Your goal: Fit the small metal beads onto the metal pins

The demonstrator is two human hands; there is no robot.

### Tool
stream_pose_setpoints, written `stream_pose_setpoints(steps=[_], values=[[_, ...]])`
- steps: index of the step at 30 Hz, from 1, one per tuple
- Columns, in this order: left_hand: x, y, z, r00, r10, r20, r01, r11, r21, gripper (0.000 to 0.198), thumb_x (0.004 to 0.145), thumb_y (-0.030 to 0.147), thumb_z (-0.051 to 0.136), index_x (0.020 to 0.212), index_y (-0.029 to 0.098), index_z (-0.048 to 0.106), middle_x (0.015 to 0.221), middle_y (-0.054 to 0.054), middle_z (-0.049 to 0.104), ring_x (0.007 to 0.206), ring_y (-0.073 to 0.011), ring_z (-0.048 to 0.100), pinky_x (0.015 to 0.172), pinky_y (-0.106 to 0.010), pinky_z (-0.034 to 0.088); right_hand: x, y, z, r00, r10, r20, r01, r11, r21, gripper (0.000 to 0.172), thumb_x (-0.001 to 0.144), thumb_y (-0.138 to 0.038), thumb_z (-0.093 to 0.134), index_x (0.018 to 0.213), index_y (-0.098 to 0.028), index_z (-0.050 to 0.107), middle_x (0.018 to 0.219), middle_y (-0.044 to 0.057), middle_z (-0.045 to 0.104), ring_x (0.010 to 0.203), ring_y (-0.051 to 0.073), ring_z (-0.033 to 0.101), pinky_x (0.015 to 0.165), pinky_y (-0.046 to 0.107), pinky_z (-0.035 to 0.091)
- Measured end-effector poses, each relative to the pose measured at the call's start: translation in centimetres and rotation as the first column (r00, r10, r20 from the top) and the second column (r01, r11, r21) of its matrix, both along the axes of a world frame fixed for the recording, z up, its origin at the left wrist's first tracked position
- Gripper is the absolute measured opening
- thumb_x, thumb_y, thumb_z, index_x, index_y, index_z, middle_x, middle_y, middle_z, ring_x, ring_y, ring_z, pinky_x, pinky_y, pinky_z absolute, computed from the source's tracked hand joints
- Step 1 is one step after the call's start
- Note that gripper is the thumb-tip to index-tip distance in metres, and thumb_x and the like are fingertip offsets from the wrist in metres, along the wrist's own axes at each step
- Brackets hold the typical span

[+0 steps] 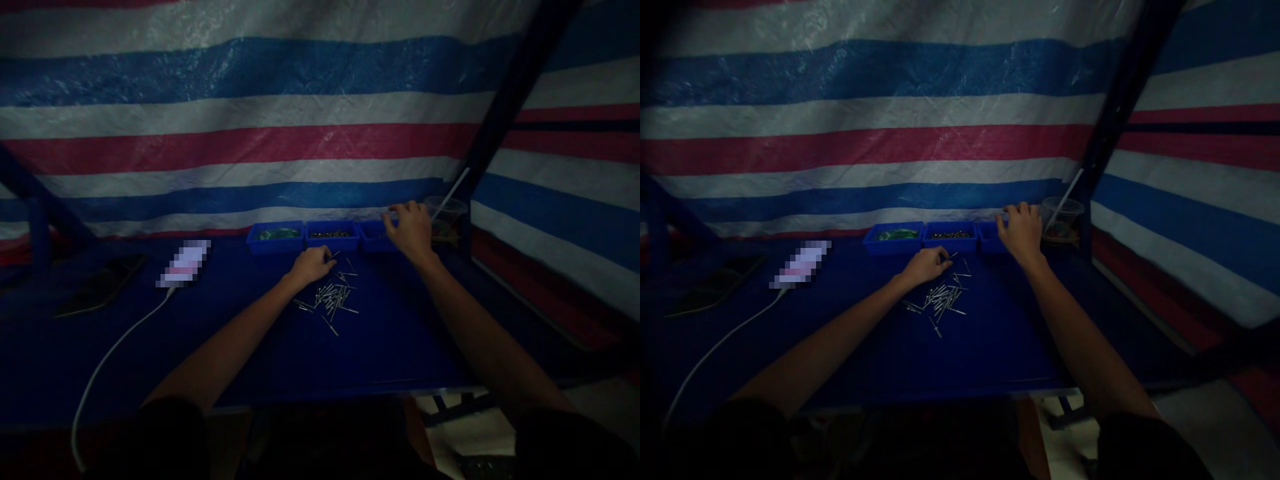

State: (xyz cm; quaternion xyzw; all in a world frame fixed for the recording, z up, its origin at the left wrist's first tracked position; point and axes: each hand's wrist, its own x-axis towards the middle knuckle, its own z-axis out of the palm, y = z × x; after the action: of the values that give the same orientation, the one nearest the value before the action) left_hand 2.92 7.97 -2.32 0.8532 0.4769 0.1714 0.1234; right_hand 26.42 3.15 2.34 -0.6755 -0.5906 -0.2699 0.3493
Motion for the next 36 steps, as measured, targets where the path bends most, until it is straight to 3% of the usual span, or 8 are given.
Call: stream_pose_setpoints(steps=[4, 7, 12, 19, 26, 29, 32, 36], values=[[0.8, 0.3, -0.3, 0.997, 0.043, -0.07, -0.041, 0.999, 0.018, 0.016, 0.084, 0.023, 0.051, 0.09, 0.018, 0.065, 0.097, -0.012, 0.069, 0.088, -0.0266, 0.065, 0.073, -0.034, 0.046, -1.0, -0.7, -2.1, 0.998, 0.034, 0.047, -0.024, 0.981, -0.193, 0.039, 0.086, -0.042, 0.049, 0.109, -0.012, 0.06, 0.107, 0.019, 0.057, 0.104, 0.035, 0.045, 0.08, 0.047, 0.038], [0.2, -0.4, -0.3, 0.998, 0.023, -0.064, -0.021, 0.999, 0.035, 0.017, 0.087, 0.02, 0.046, 0.088, 0.016, 0.063, 0.098, -0.014, 0.067, 0.089, -0.0265, 0.065, 0.076, -0.034, 0.047, -3.9, -1.8, -3.1, 0.971, 0.233, 0.046, -0.216, 0.946, -0.24, 0.034, 0.088, -0.038, 0.047, 0.11, -0.016, 0.06, 0.102, 0.014, 0.06, 0.102, 0.03, 0.047, 0.081, 0.043, 0.039], [-1.6, -1.7, 0.0, 0.989, -0.125, 0.075, 0.116, 0.987, 0.113, 0.021, 0.094, 0.024, 0.037, 0.09, 0.017, 0.056, 0.093, -0.009, 0.066, 0.089, -0.0197, 0.062, 0.079, -0.029, 0.046, -7.9, -2.7, -3.4, 0.822, 0.556, 0.121, -0.5, 0.808, -0.312, 0.024, 0.088, -0.03, 0.05, 0.106, -0.017, 0.06, 0.097, 0.01, 0.062, 0.095, 0.024, 0.052, 0.079, 0.037, 0.041], [-1.0, -2.0, -0.5, 0.912, -0.239, 0.333, 0.188, 0.966, 0.178, 0.024, 0.095, 0.028, 0.033, 0.084, 0.017, 0.051, 0.082, -0.005, 0.06, 0.08, -0.018, 0.057, 0.075, -0.03, 0.044, -7.5, -3.2, -2.5, 0.815, 0.576, 0.062, -0.551, 0.804, -0.226, 0.012, 0.09, -0.022, 0.048, 0.091, -0.016, 0.059, 0.087, 0.008, 0.063, 0.084, 0.021, 0.053, 0.076, 0.035, 0.042], [-1.3, -2.3, 0.0, 0.904, -0.221, 0.367, 0.199, 0.975, 0.097, 0.037, 0.095, 0.032, 0.031, 0.072, 0.017, 0.055, 0.068, -0.001, 0.058, 0.068, -0.0153, 0.056, 0.069, -0.027, 0.043, -6.9, -3.8, -0.9, 0.862, 0.497, 0.096, -0.474, 0.859, -0.194, 0.027, 0.094, -0.028, 0.039, 0.076, -0.018, 0.056, 0.075, 0.008, 0.061, 0.073, 0.02, 0.053, 0.069, 0.034, 0.04], [-1.3, -2.3, -0.1, 0.907, -0.245, 0.341, 0.234, 0.969, 0.073, 0.031, 0.094, 0.029, 0.036, 0.082, 0.016, 0.062, 0.079, -0.002, 0.065, 0.073, -0.0148, 0.059, 0.071, -0.026, 0.044, -4.6, -3.7, 0.5, 0.931, 0.363, 0.028, -0.364, 0.927, 0.095, 0.029, 0.094, -0.031, 0.034, 0.077, -0.019, 0.053, 0.075, 0.008, 0.059, 0.074, 0.02, 0.052, 0.071, 0.034, 0.04], [-1.1, -1.9, -0.7, 0.924, -0.243, 0.294, 0.231, 0.97, 0.075, 0.023, 0.09, 0.026, 0.046, 0.098, 0.016, 0.065, 0.082, -0.003, 0.067, 0.072, -0.0146, 0.059, 0.069, -0.026, 0.044, -1.6, -3.0, 1.2, 0.978, 0.186, -0.099, -0.144, 0.934, 0.327, 0.029, 0.094, -0.034, 0.033, 0.086, -0.018, 0.055, 0.081, 0.009, 0.059, 0.081, 0.022, 0.053, 0.077, 0.037, 0.041], [-0.5, -0.8, -1.1, 0.953, -0.216, 0.211, 0.211, 0.976, 0.047, 0.029, 0.086, 0.026, 0.053, 0.112, 0.018, 0.063, 0.071, 0.0, 0.064, 0.064, -0.0133, 0.057, 0.064, -0.024, 0.043, 0.5, -1.6, -0.4, 0.993, 0.037, -0.108, -0.023, 0.992, 0.126, 0.034, 0.089, -0.04, 0.044, 0.104, -0.012, 0.057, 0.097, 0.016, 0.06, 0.096, 0.029, 0.051, 0.083, 0.043, 0.04]])
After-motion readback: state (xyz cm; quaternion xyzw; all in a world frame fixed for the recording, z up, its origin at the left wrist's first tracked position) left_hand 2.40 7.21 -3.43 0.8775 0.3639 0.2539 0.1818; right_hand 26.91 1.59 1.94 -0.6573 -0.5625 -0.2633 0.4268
